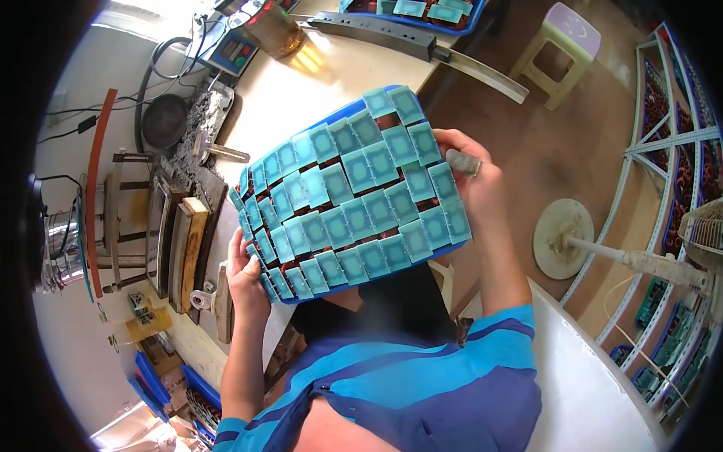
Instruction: The person dips clamped coils into a soldering bath, scrapes material from them using a small blade, arranges the coils into a tray, and places the tray onto a shelf rack.
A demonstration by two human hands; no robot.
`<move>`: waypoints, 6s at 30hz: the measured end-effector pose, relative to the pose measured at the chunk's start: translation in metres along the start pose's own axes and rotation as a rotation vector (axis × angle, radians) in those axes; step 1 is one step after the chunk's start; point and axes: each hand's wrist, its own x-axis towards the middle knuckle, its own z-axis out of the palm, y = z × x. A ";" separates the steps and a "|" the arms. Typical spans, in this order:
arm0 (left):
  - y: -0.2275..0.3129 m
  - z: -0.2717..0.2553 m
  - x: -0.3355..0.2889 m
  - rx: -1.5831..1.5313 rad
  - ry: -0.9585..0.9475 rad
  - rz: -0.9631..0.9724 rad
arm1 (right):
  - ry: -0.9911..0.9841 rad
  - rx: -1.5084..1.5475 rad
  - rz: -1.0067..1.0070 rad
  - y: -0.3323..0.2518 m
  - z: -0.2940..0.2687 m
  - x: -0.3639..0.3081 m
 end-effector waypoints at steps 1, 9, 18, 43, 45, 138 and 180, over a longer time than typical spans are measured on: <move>0.000 -0.001 0.001 -0.006 0.013 -0.007 | 0.000 0.001 -0.006 0.002 -0.002 0.002; -0.009 -0.001 0.003 0.002 0.047 0.020 | -0.051 0.050 0.065 -0.007 0.016 0.001; -0.016 -0.023 0.011 0.080 0.036 0.152 | -0.039 -0.200 0.220 -0.003 0.021 0.017; -0.010 -0.007 -0.046 0.127 0.313 0.231 | -0.481 -0.082 0.219 0.000 0.043 0.048; -0.033 -0.023 -0.061 0.056 0.394 0.342 | -0.549 -0.153 0.249 0.030 0.037 0.077; -0.078 -0.341 -0.218 0.663 1.038 -0.103 | -1.011 -0.071 0.702 0.294 0.285 -0.002; -0.160 -0.021 -0.504 -0.859 2.391 -0.312 | -1.934 -0.462 1.670 0.475 0.393 -0.372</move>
